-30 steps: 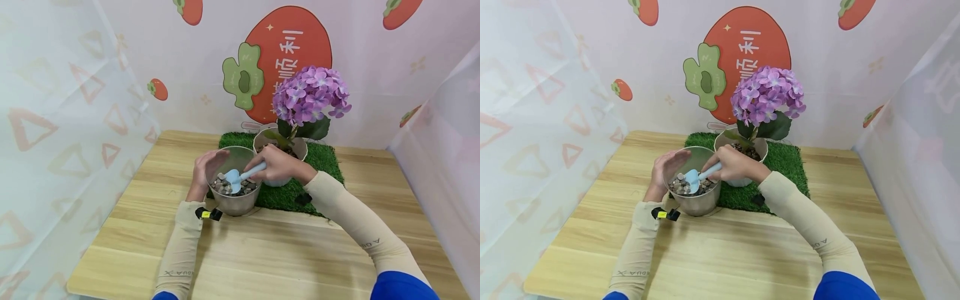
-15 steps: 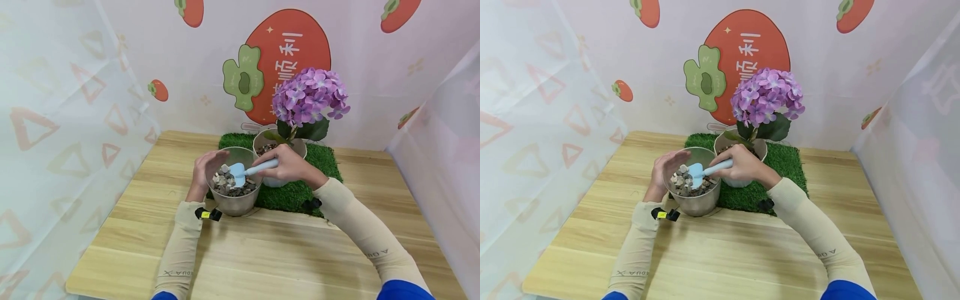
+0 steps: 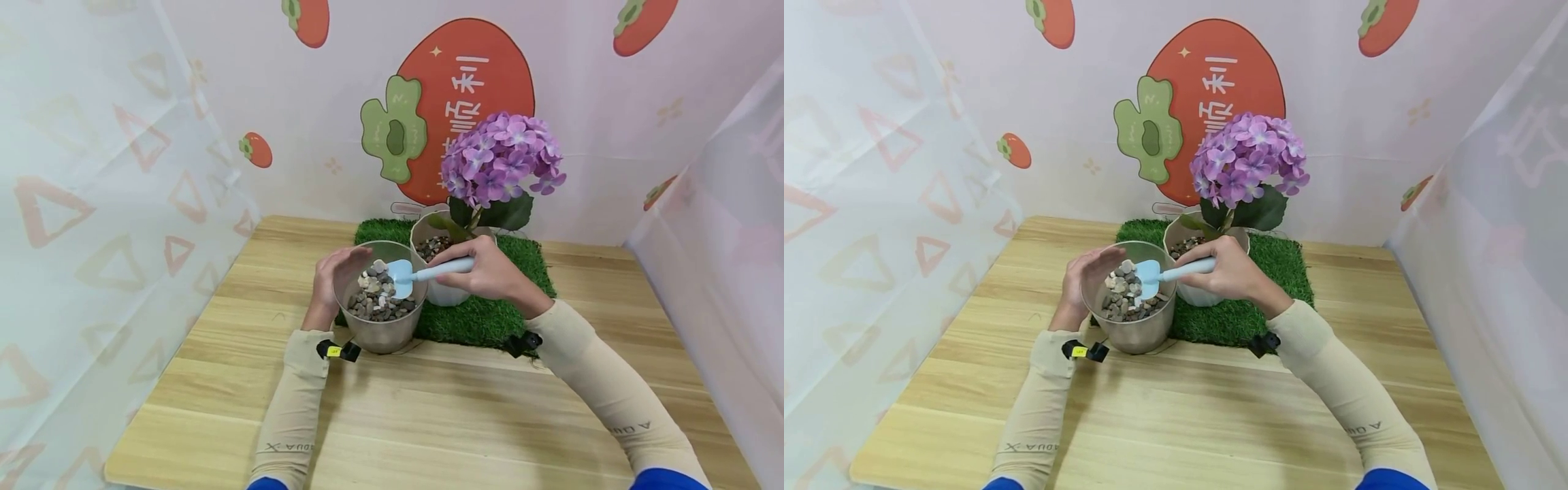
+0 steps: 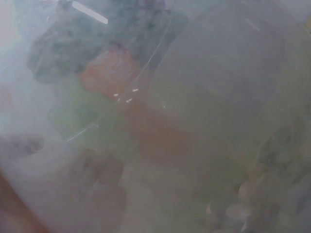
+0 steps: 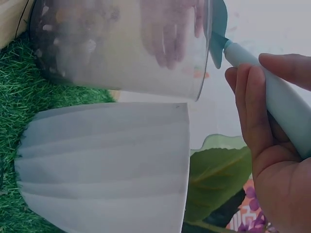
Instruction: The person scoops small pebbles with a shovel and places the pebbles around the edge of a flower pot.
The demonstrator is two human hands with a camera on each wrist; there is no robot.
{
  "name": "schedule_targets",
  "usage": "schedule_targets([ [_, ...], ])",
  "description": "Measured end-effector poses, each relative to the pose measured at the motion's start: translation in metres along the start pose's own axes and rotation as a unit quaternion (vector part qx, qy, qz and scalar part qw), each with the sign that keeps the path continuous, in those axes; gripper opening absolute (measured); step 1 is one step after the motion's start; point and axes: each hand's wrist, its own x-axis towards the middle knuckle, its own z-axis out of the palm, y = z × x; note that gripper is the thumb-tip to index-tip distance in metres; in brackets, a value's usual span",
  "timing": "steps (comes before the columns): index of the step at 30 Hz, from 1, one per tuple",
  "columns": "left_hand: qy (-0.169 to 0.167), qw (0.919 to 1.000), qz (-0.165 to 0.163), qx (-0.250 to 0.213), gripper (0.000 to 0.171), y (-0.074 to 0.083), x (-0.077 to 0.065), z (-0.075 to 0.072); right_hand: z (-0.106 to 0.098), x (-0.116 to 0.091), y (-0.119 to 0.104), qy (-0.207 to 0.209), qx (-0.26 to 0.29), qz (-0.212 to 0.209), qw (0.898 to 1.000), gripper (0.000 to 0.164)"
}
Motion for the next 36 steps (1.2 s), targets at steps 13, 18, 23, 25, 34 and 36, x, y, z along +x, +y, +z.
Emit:
schedule_targets([
  [13, 0.040, 0.9991, -0.010, -0.002, 0.036, 0.005, -0.002, 0.008, -0.018, -0.019, 0.003, 0.042, -0.006, 0.019, 0.999, 0.019],
  [18, 0.038, 0.9992, -0.008, -0.005, 0.037, 0.004, -0.001, 0.007, -0.025, -0.027, 0.003, 0.069, -0.004, 0.030, 0.997, 0.019],
  [23, 0.026, 0.9996, 0.002, -0.012, 0.036, 0.003, -0.001, 0.006, -0.033, -0.036, 0.006, 0.089, 0.014, 0.057, 0.994, 0.021],
  [25, 0.011, 0.9998, 0.009, -0.015, 0.036, 0.001, 0.000, 0.003, -0.036, -0.038, 0.006, 0.092, 0.017, 0.071, 0.993, 0.022],
  [34, -0.022, 0.9990, 0.006, -0.039, 0.035, -0.009, 0.007, -0.012, -0.044, -0.046, 0.012, 0.111, 0.004, 0.099, 0.989, 0.023],
  [36, -0.021, 0.9990, 0.006, -0.038, 0.036, -0.009, 0.007, -0.011, -0.044, -0.047, 0.015, 0.114, 0.005, 0.105, 0.988, 0.023],
])
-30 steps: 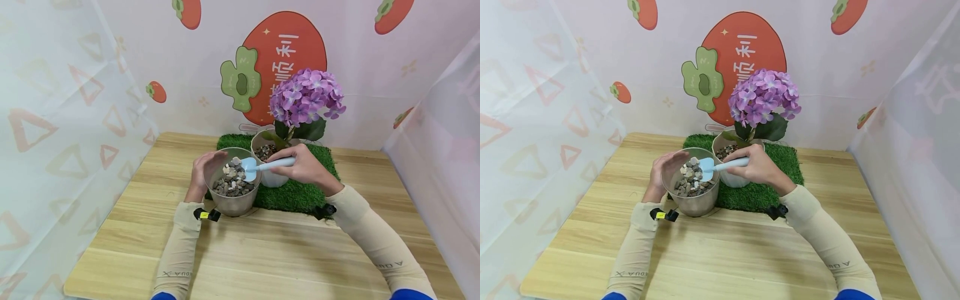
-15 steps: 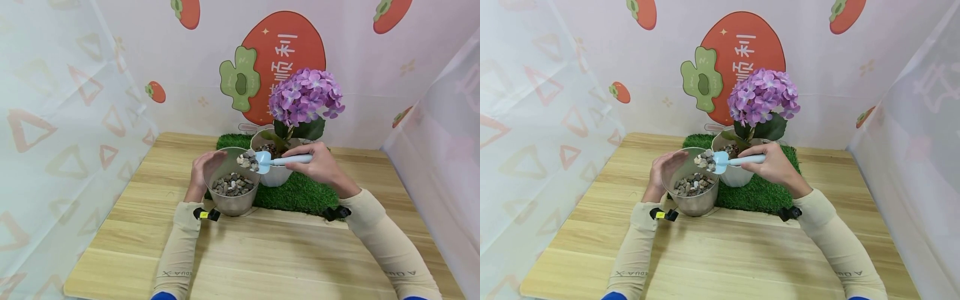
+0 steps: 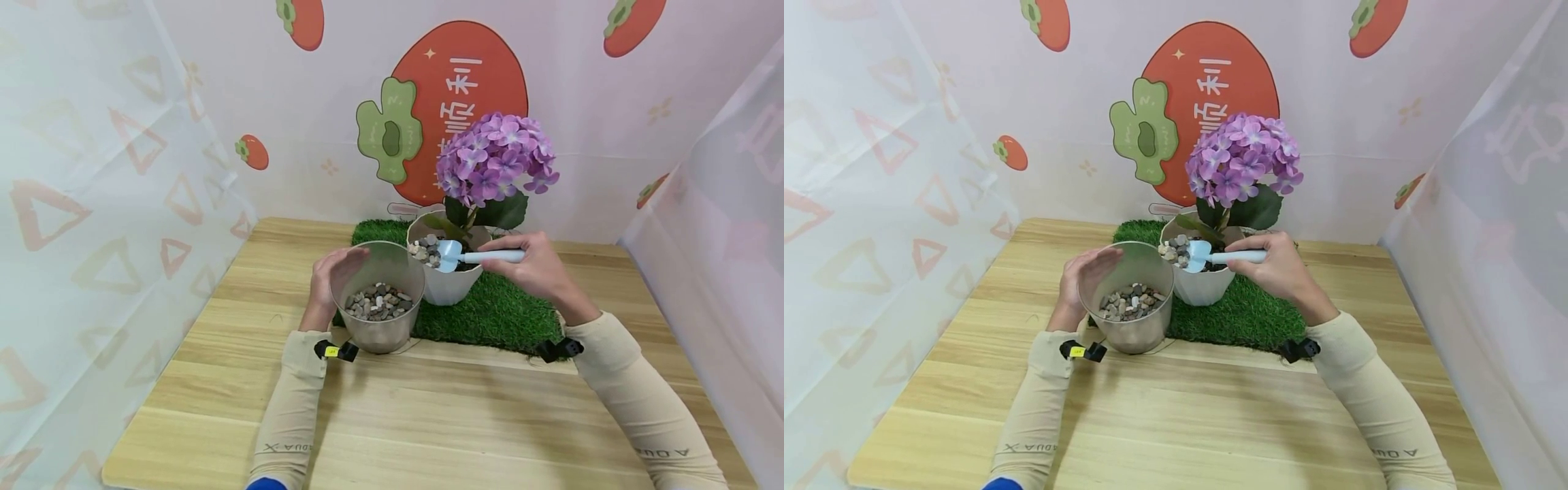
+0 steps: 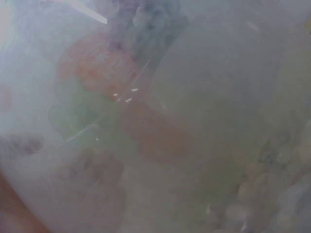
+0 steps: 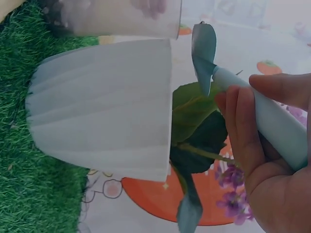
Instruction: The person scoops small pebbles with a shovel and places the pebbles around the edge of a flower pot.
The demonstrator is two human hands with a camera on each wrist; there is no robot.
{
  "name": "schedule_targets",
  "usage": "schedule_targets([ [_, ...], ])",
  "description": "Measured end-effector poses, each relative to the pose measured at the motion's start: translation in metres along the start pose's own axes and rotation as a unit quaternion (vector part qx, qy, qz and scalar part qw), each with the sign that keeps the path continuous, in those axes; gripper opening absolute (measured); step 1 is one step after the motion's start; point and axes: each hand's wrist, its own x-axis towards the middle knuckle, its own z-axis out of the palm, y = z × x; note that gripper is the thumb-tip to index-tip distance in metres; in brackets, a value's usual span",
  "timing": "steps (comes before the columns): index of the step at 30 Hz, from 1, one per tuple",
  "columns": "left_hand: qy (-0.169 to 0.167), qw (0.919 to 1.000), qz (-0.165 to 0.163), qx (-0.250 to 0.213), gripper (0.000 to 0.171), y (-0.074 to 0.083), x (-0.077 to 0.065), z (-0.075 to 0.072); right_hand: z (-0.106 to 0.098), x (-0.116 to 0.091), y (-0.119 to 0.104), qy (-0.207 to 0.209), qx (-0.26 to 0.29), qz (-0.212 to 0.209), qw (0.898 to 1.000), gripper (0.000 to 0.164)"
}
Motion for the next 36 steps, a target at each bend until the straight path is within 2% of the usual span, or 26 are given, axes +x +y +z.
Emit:
schedule_targets([
  [10, 0.012, 0.9995, 0.014, 0.024, 0.037, 0.005, -0.006, 0.011, 0.005, 0.004, 0.013, 0.007, -0.018, 0.044, 0.999, 0.030],
  [19, 0.053, 0.9984, 0.005, 0.018, 0.036, 0.006, -0.007, 0.021, 0.015, 0.017, 0.015, -0.004, -0.075, 0.061, 0.995, 0.029],
  [27, 0.047, 0.9989, 0.003, 0.010, 0.037, 0.008, -0.008, 0.021, 0.023, 0.035, 0.004, -0.006, -0.105, 0.074, 0.992, 0.028],
  [31, 0.050, 0.9987, 0.003, 0.004, 0.036, 0.007, -0.009, 0.021, 0.031, 0.042, -0.005, -0.011, -0.110, 0.086, 0.990, 0.025],
  [36, 0.051, 0.9987, -0.004, -0.005, 0.035, 0.010, -0.008, 0.019, 0.044, 0.047, -0.018, 0.000, -0.135, 0.081, 0.988, 0.026],
])
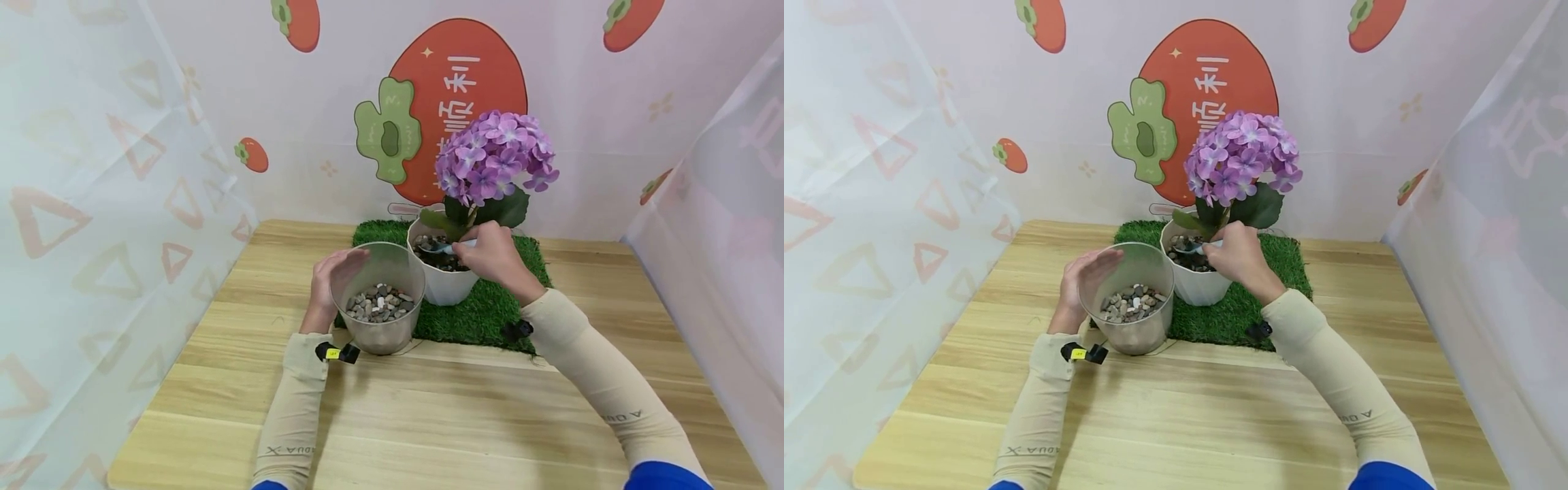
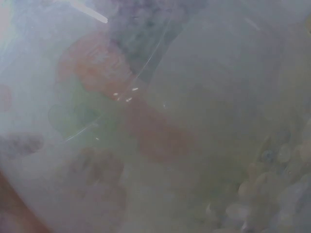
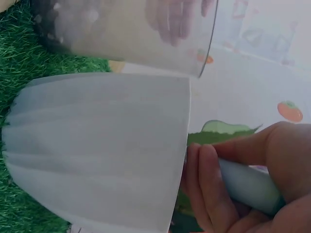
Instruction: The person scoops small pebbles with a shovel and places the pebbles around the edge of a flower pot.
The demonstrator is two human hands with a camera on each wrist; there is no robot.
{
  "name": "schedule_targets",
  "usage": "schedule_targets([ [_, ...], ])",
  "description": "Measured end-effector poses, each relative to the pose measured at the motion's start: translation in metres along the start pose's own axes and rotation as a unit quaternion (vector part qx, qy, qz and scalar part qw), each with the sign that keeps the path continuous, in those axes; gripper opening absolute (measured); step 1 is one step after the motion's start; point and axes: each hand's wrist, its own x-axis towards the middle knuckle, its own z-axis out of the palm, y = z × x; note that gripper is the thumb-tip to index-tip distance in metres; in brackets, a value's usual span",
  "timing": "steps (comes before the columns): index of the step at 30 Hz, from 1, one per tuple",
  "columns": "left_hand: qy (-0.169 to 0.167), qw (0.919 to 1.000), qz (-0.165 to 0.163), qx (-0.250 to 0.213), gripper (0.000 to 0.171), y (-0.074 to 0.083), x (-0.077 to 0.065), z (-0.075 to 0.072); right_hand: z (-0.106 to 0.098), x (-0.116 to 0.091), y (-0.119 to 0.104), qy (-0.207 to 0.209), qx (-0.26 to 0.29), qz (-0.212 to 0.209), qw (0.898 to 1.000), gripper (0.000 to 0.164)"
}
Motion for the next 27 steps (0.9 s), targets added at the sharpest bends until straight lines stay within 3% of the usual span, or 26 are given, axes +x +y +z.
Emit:
schedule_targets([
  [14, -0.012, 0.9999, -0.002, 0.008, 0.037, -0.002, 0.005, -0.006, 0.010, 0.001, -0.011, 0.052, -0.013, 0.036, 0.998, 0.044],
  [20, 0.004, 0.9997, -0.003, 0.023, 0.037, -0.001, 0.004, -0.003, 0.006, -0.003, -0.010, 0.040, 0.004, 0.047, 0.998, 0.040],
  [27, 0.009, 0.9996, -0.001, 0.026, 0.036, 0.000, 0.001, 0.000, -0.006, -0.007, -0.003, 0.009, 0.064, 0.074, 0.995, 0.035],
])
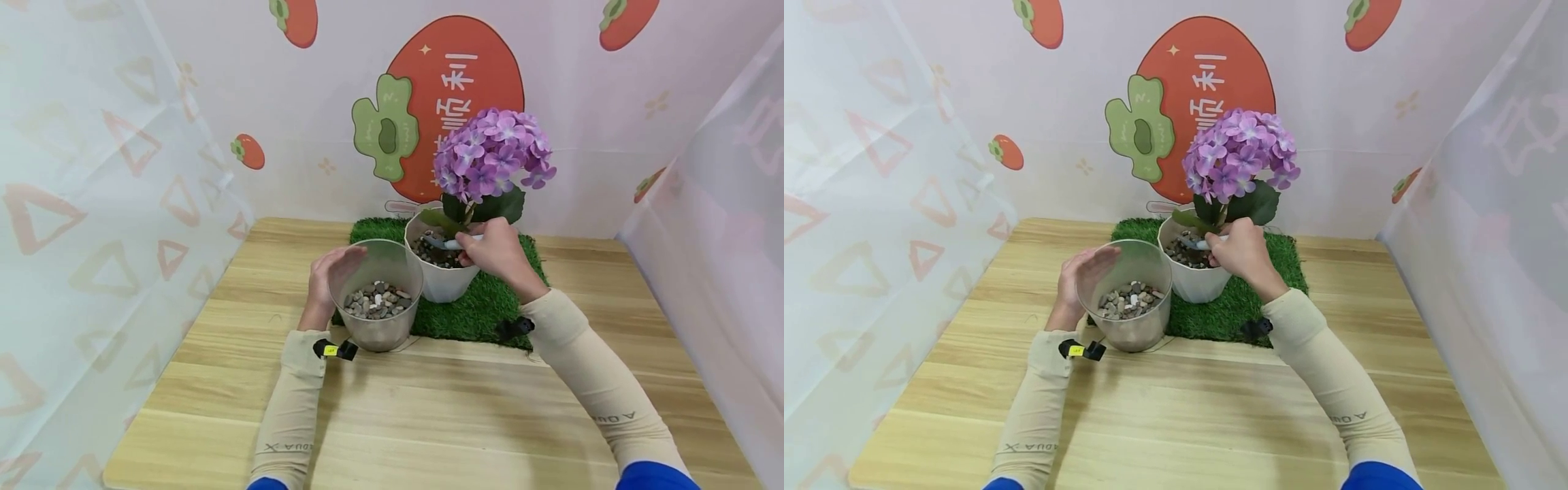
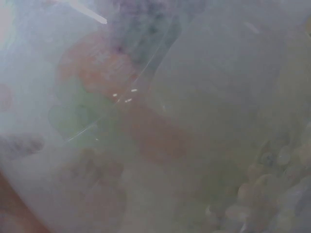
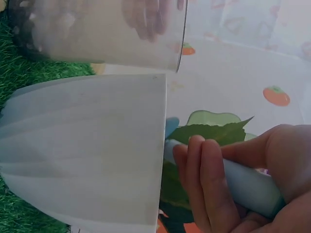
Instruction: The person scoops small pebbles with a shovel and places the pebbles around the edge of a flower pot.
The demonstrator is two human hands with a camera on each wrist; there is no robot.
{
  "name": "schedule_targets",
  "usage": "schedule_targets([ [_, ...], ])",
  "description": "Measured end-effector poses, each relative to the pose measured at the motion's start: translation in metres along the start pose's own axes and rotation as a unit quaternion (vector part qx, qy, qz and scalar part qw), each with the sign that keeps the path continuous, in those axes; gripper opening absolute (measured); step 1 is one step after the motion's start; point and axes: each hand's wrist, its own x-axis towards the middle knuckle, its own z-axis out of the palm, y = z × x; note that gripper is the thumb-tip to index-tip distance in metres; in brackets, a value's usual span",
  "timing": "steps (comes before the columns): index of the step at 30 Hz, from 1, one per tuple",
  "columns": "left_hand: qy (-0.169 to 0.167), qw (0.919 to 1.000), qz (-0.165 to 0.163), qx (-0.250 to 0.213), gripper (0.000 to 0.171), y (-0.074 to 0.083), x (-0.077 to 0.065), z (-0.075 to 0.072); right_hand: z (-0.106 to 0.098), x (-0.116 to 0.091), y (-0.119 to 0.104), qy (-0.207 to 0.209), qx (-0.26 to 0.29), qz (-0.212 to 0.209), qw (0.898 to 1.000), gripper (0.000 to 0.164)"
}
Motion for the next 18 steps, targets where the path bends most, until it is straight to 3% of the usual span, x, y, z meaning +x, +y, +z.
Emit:
schedule_targets([
  [5, -0.004, 0.9999, -0.008, 0.009, 0.036, 0.001, 0.001, 0.000, -0.008, -0.001, 0.004, -0.021, 0.020, 0.004, 1.000, 0.035],
  [11, -0.007, 0.9998, -0.005, 0.016, 0.036, 0.001, 0.000, -0.001, -0.014, -0.004, 0.011, 0.003, -0.026, -0.051, 0.998, 0.026],
  [18, 0.001, 0.9999, -0.004, 0.014, 0.036, 0.002, -0.001, 0.000, -0.023, -0.006, 0.015, 0.007, -0.034, -0.086, 0.996, 0.024],
])
